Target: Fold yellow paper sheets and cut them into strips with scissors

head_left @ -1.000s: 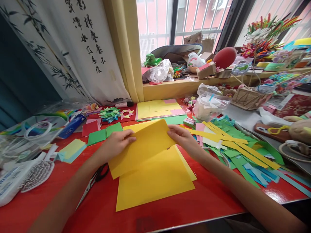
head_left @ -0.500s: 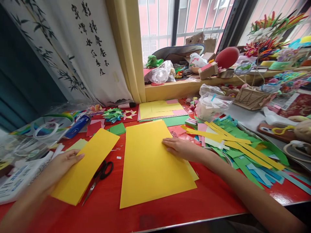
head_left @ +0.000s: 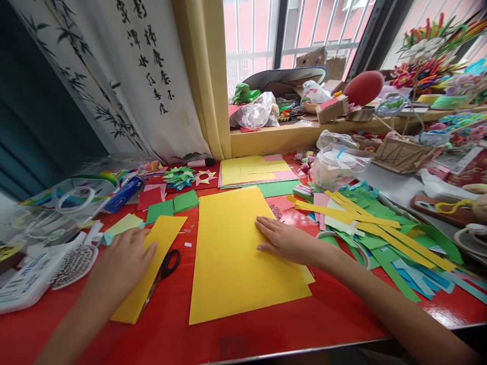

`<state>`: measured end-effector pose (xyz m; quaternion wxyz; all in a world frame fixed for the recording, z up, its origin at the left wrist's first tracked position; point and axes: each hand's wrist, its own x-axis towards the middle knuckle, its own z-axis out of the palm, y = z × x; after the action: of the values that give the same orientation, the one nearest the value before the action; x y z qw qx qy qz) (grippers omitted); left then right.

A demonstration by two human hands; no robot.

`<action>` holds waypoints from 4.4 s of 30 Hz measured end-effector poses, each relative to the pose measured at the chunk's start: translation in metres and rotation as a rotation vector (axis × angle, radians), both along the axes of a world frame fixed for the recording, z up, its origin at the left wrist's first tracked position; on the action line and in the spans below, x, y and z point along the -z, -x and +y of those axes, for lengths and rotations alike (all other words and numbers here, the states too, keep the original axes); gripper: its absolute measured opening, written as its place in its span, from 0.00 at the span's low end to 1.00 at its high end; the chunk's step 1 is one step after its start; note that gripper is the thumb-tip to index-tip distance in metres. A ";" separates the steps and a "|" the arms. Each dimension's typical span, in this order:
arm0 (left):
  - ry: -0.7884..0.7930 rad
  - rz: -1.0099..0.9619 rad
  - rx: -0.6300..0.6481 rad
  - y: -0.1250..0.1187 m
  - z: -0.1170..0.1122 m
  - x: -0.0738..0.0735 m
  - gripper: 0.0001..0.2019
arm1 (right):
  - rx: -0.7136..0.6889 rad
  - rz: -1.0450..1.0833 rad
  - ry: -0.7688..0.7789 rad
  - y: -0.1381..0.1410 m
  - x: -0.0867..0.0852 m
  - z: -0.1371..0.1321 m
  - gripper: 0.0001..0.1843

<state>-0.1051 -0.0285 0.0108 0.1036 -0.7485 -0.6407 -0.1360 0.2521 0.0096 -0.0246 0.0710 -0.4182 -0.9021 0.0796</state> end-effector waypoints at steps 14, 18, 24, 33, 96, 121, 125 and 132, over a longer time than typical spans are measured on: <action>-0.007 0.352 0.400 -0.125 -0.015 0.048 0.22 | -0.140 0.119 -0.122 0.077 0.017 0.009 0.28; -0.008 0.291 0.404 -0.121 -0.016 0.047 0.23 | 0.041 0.099 -0.149 0.068 0.021 0.027 0.31; 0.021 0.269 0.401 -0.122 -0.018 0.047 0.24 | 0.409 -0.039 -0.121 0.016 0.024 0.036 0.38; 0.003 0.316 0.378 -0.121 -0.018 0.052 0.24 | 0.322 -0.081 -0.081 -0.019 -0.005 0.002 0.35; 0.020 0.087 0.930 -0.115 -0.035 0.009 0.11 | 0.452 0.363 0.145 -0.031 -0.021 0.029 0.18; -0.192 0.203 0.979 -0.104 -0.030 0.011 0.15 | 0.433 0.889 0.565 -0.020 -0.008 0.027 0.29; -0.229 0.197 0.949 -0.101 -0.030 0.009 0.16 | 0.484 0.984 0.579 -0.031 -0.020 0.026 0.26; -0.149 -0.095 0.924 -0.102 -0.035 0.001 0.15 | 0.431 1.068 0.591 -0.027 -0.004 0.032 0.23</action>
<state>-0.0030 -0.0630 0.0098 0.0562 -0.9387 -0.2330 -0.2477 0.2790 0.0414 -0.0208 0.4063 -0.4947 -0.5783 0.5057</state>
